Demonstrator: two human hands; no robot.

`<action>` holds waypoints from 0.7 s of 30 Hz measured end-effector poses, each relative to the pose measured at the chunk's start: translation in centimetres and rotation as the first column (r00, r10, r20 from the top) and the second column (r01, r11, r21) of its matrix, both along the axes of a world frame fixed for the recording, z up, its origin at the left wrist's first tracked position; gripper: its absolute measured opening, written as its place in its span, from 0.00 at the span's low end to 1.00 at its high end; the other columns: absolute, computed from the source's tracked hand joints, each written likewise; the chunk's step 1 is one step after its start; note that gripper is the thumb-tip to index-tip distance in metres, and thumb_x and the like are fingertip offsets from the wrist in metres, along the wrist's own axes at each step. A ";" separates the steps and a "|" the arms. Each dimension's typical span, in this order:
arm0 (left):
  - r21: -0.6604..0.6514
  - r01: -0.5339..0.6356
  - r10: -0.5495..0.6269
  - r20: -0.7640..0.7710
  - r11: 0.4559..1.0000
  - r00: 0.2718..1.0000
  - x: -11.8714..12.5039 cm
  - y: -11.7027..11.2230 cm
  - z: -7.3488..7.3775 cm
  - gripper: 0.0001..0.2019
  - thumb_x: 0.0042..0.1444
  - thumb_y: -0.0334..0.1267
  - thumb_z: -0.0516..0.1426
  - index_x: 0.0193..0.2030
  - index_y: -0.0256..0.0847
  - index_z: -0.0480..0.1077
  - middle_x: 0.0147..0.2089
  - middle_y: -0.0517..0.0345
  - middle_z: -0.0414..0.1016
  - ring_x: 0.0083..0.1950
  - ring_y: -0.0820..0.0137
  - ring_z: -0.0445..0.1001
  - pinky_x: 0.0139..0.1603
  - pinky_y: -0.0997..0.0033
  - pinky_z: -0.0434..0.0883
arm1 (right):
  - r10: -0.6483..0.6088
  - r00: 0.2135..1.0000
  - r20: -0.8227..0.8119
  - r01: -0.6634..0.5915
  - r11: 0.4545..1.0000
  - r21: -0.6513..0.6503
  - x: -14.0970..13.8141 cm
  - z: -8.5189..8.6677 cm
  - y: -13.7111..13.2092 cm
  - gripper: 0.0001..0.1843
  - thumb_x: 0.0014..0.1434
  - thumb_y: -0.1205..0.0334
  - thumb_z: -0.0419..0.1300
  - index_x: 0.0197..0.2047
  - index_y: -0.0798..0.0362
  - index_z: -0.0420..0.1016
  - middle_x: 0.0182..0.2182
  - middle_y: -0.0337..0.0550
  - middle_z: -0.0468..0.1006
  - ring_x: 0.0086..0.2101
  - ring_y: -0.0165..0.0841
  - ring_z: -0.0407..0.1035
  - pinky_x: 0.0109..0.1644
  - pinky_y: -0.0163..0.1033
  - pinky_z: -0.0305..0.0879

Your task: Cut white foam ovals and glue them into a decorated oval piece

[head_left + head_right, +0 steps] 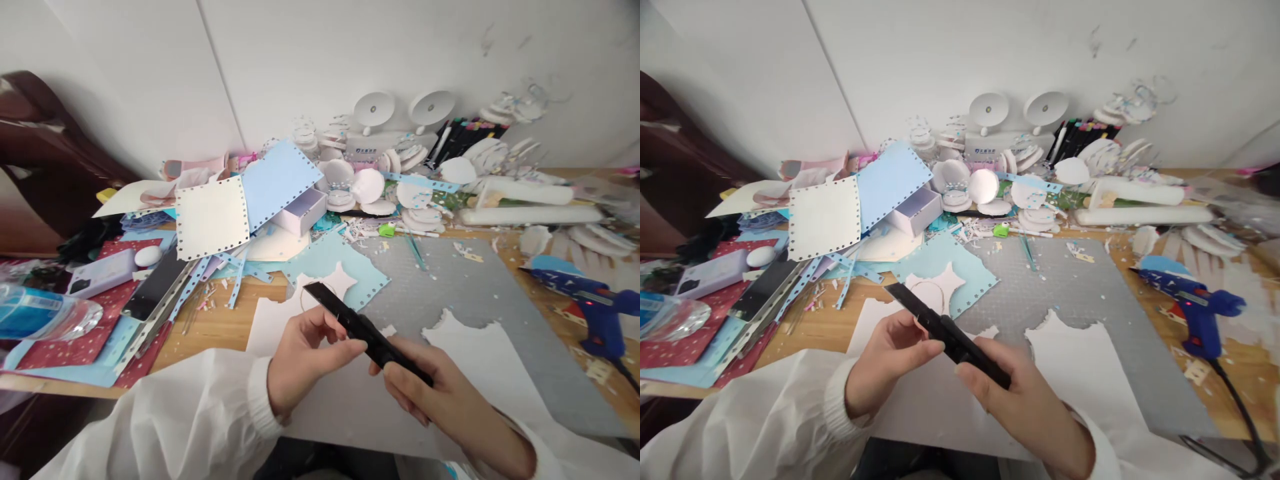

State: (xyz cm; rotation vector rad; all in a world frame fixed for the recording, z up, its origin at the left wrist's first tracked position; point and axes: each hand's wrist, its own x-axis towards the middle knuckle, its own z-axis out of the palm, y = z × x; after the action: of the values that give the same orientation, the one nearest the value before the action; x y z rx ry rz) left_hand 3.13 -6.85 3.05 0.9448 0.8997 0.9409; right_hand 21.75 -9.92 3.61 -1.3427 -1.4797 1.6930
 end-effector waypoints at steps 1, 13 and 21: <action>0.010 0.000 0.000 -0.022 1.000 1.000 0.0 0.0 0.0 0.13 0.44 0.38 0.67 0.25 0.37 0.66 0.27 0.61 0.67 0.31 0.74 0.64 0.34 0.72 0.61 | -0.002 1.000 0.010 0.002 1.000 0.015 0.0 -0.1 0.0 0.23 0.59 0.40 0.52 0.32 0.54 0.69 0.16 0.32 0.59 0.15 0.23 0.50 0.17 0.32 0.48; -0.037 0.005 -0.006 -0.026 0.999 1.000 -0.1 0.4 -0.4 0.14 0.43 0.41 0.67 0.23 0.37 0.66 0.28 0.57 0.72 0.32 0.70 0.69 0.36 0.68 0.65 | 0.107 0.994 0.000 -0.107 0.994 0.021 1.0 0.5 -0.3 0.19 0.64 0.47 0.48 0.44 0.54 0.67 0.22 0.35 0.62 0.20 0.24 0.53 0.20 0.30 0.51; -0.078 0.002 0.003 0.062 0.997 0.998 -0.1 0.6 -0.5 0.12 0.44 0.37 0.67 0.24 0.37 0.67 0.27 0.60 0.72 0.31 0.73 0.69 0.34 0.72 0.64 | 0.155 0.987 0.049 -0.158 0.985 0.066 1.5 0.6 -0.1 0.15 0.66 0.50 0.47 0.36 0.51 0.65 0.26 0.38 0.65 0.21 0.26 0.57 0.22 0.32 0.55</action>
State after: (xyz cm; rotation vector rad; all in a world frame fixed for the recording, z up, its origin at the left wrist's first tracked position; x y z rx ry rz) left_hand 3.06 -6.24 2.54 0.8444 0.8779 0.9243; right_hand 23.26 -10.04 4.23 -1.2621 -1.6930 1.6996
